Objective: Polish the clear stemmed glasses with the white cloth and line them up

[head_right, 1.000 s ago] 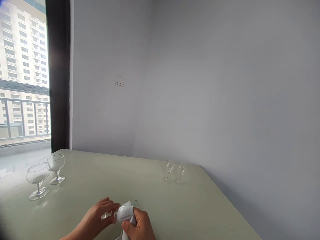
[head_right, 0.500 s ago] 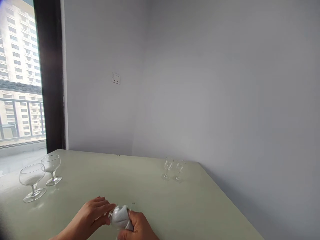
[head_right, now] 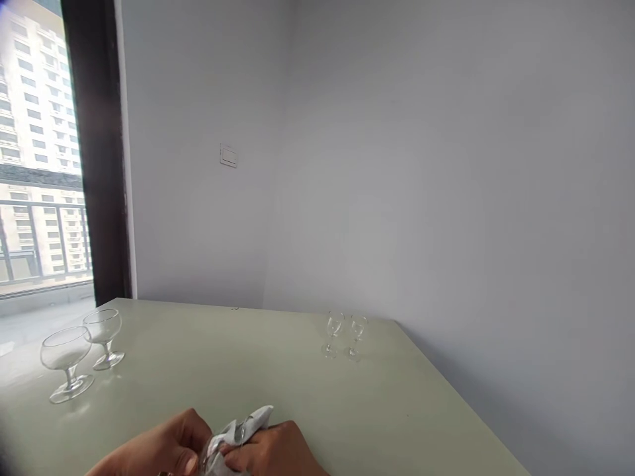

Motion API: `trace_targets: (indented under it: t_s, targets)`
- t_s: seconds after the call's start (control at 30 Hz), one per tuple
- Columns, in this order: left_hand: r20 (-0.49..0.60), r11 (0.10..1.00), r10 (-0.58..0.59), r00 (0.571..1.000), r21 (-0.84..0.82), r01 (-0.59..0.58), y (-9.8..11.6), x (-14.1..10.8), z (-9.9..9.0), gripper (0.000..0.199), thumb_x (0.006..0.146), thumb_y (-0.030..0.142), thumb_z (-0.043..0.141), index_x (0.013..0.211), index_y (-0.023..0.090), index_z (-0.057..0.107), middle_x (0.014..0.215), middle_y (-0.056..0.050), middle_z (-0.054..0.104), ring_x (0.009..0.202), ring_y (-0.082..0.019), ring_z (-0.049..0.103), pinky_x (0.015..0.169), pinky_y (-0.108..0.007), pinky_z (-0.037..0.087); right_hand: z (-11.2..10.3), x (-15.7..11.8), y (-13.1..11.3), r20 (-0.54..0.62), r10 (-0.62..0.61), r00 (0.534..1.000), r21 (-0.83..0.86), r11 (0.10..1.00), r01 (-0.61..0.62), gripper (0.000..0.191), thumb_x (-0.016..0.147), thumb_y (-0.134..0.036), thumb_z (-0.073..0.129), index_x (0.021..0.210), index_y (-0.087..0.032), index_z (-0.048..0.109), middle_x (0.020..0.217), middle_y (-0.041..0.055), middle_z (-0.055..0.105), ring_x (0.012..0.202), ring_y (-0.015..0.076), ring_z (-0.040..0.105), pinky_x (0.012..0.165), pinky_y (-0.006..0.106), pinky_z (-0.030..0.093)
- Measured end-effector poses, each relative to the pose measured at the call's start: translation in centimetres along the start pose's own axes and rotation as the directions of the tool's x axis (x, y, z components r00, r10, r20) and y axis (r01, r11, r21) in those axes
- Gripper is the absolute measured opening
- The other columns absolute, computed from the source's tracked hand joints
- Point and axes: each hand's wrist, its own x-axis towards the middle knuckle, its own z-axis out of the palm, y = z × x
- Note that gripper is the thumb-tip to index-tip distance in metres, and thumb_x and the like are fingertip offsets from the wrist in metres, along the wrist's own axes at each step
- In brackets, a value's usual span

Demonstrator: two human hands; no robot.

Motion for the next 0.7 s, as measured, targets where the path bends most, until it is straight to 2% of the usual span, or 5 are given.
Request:
trace_targets:
  t_s: [0.13,0.33,0.57,0.63,0.7]
  targets:
    - [-0.027,0.995,0.017,0.999,-0.099,-0.020,-1.0,0.6,0.3,0.051,0.048,0.063,0.073,0.054,0.013,0.061,0.039,0.004,0.047,0.032,-0.005,0.037,0.033,-0.019,0.018,-1.9,-0.3,-0.7,-0.074,0.055,0.996,-0.011,0.998,-0.056,0.027,0.085,-0.037,0.050,0.105,-0.029,0.067,0.088,0.0006,0.074,0.071,0.0154,0.068,0.062,0.020,0.048]
    - [-0.018,0.982,0.018,1.000,-0.186,-0.021,-1.1,0.8,0.7,0.060,0.046,0.059,0.077,0.081,0.011,0.070,0.049,0.003,0.053,0.035,-0.004,0.042,0.034,-0.018,0.017,-2.8,-0.3,-0.8,-0.256,0.012,0.967,0.024,1.000,-0.006,0.024,0.085,-0.027,0.050,0.099,-0.033,0.069,0.081,-0.0013,0.074,0.065,0.0131,0.067,0.063,0.020,0.050]
    - [-0.070,0.977,0.045,0.997,-0.205,-0.058,-1.3,0.6,0.2,0.048,0.052,0.051,0.078,0.079,0.013,0.068,0.051,0.002,0.055,0.037,-0.004,0.040,0.037,-0.020,0.015,-3.6,-0.9,0.6,-0.211,0.139,0.967,0.080,0.989,-0.125,0.030,0.080,-0.014,0.048,0.098,-0.024,0.068,0.082,0.0038,0.073,0.069,0.0167,0.064,0.065,0.024,0.047]
    - [-0.105,0.968,0.064,0.992,-0.236,-0.088,-1.6,0.5,-0.2,0.049,0.053,0.051,0.078,0.083,0.014,0.068,0.051,0.003,0.053,0.039,-0.004,0.037,0.039,-0.020,0.016,-3.4,-1.2,1.4,-0.288,0.266,0.920,0.243,0.949,-0.198,0.029,0.079,-0.014,0.049,0.098,-0.023,0.068,0.088,0.0040,0.072,0.075,0.0174,0.064,0.069,0.024,0.047]
    - [-0.191,0.957,0.094,0.977,-0.252,-0.142,-1.7,0.6,-0.3,0.047,0.056,0.051,0.076,0.085,0.015,0.067,0.054,0.004,0.053,0.046,-0.005,0.039,0.043,-0.020,0.021,-2.8,-1.4,2.2,-0.362,0.458,0.812,0.444,0.851,-0.282,0.023,0.081,-0.023,0.051,0.095,-0.020,0.068,0.083,0.0039,0.070,0.072,0.0173,0.062,0.066,0.024,0.046]
